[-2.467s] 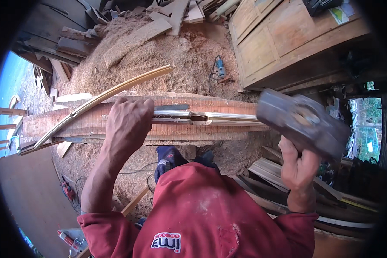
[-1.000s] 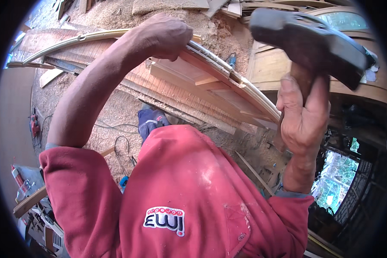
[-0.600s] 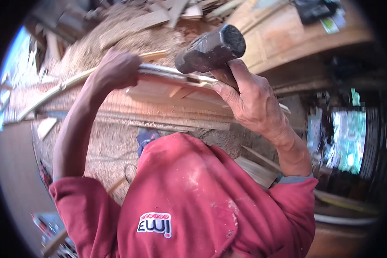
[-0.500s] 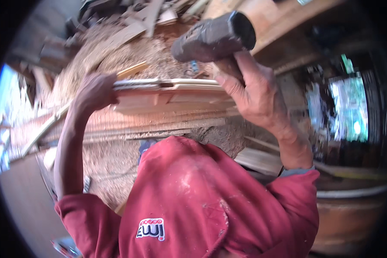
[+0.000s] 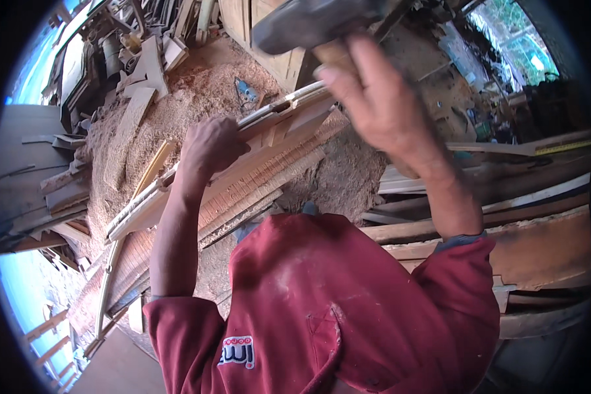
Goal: The person prepares a small wooden panel using a jointer and a handheld planer, then fits and hammers decorative trim pieces onto the edges of a larger wooden structure.
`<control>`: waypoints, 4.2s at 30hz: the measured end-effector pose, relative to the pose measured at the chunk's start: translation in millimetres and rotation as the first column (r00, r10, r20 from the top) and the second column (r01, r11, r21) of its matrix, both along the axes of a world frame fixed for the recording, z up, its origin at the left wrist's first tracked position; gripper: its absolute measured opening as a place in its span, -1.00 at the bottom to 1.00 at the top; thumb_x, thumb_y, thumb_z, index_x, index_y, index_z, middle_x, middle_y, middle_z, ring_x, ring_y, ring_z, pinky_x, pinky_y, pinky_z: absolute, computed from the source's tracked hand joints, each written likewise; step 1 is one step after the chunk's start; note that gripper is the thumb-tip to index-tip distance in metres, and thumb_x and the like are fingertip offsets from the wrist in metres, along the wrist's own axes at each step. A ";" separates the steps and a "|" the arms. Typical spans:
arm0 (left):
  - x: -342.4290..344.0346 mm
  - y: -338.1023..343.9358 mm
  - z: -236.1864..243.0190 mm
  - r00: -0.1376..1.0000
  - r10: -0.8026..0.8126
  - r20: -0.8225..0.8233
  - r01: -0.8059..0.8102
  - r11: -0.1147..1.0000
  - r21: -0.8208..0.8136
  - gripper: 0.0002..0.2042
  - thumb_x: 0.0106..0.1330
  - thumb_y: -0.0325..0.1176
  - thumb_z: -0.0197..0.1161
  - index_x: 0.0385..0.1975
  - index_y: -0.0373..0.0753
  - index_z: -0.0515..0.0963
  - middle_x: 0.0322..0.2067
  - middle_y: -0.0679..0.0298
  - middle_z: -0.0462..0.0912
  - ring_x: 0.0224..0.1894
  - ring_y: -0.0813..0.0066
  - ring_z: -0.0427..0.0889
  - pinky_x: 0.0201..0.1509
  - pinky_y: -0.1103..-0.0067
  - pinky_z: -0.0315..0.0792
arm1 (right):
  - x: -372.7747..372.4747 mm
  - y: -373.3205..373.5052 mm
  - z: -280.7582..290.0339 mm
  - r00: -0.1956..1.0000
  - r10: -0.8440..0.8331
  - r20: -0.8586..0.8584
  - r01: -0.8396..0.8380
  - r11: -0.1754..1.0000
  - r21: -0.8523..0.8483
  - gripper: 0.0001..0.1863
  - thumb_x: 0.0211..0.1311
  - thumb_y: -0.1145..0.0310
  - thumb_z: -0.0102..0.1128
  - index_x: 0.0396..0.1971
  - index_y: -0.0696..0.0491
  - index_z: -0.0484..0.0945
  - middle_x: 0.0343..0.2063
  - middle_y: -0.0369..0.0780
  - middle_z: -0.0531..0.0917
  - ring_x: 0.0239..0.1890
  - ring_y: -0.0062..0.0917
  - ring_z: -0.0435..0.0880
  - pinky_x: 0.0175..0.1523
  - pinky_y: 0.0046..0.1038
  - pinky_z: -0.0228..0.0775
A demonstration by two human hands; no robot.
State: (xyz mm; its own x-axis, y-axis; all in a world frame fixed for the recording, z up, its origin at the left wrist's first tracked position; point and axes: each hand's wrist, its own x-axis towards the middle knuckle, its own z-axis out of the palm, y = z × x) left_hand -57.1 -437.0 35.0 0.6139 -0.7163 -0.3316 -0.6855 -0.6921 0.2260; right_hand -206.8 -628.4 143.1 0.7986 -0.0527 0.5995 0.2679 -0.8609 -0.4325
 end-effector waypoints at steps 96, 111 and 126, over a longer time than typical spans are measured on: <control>-34.3 -78.7 -24.6 0.928 0.322 0.186 -0.365 0.883 0.295 -0.64 0.16 -0.28 0.47 -0.11 -0.30 0.58 -0.22 0.23 0.65 -0.15 0.46 0.64 -0.09 0.55 0.53 | -287.2 -6.0 -666.4 0.072 0.794 -0.603 0.849 0.268 0.454 -0.51 0.33 0.13 0.16 0.07 0.15 0.32 -0.55 -0.09 0.55 -0.64 -0.33 0.63 -0.57 -0.29 0.49; -30.4 -64.5 2.0 0.956 0.273 -0.108 -0.252 0.951 0.179 -0.65 0.28 -0.27 0.30 -0.05 -0.35 0.48 -0.19 -0.04 0.63 -0.16 0.21 0.66 -0.14 0.42 0.56 | -324.1 31.8 -739.5 0.064 0.896 -0.439 0.945 0.086 0.314 -0.23 0.24 0.10 0.22 0.35 -0.09 0.03 -0.71 -0.31 0.33 -0.80 -0.54 0.38 -0.73 -0.43 0.32; -28.2 -54.4 -22.1 0.964 0.225 -0.144 -0.239 0.968 -0.083 -0.71 0.26 -0.40 0.34 -0.08 -0.38 0.55 -0.10 -0.11 0.61 -0.04 0.11 0.63 -0.01 0.28 0.54 | -308.7 -17.5 -712.0 0.069 0.916 -0.396 0.959 0.048 0.278 -0.06 0.30 0.14 0.21 0.47 0.08 -0.21 -0.72 -0.27 0.43 -0.76 -0.53 0.49 -0.65 -0.41 0.43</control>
State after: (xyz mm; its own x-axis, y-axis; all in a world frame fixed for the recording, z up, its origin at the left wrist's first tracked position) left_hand -85.2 -491.5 12.9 0.7227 -0.5925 -0.3559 -0.4681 -0.7984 0.3788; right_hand -515.6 -645.9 -568.9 0.1686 0.4900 -0.8553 -0.9258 0.3764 0.0331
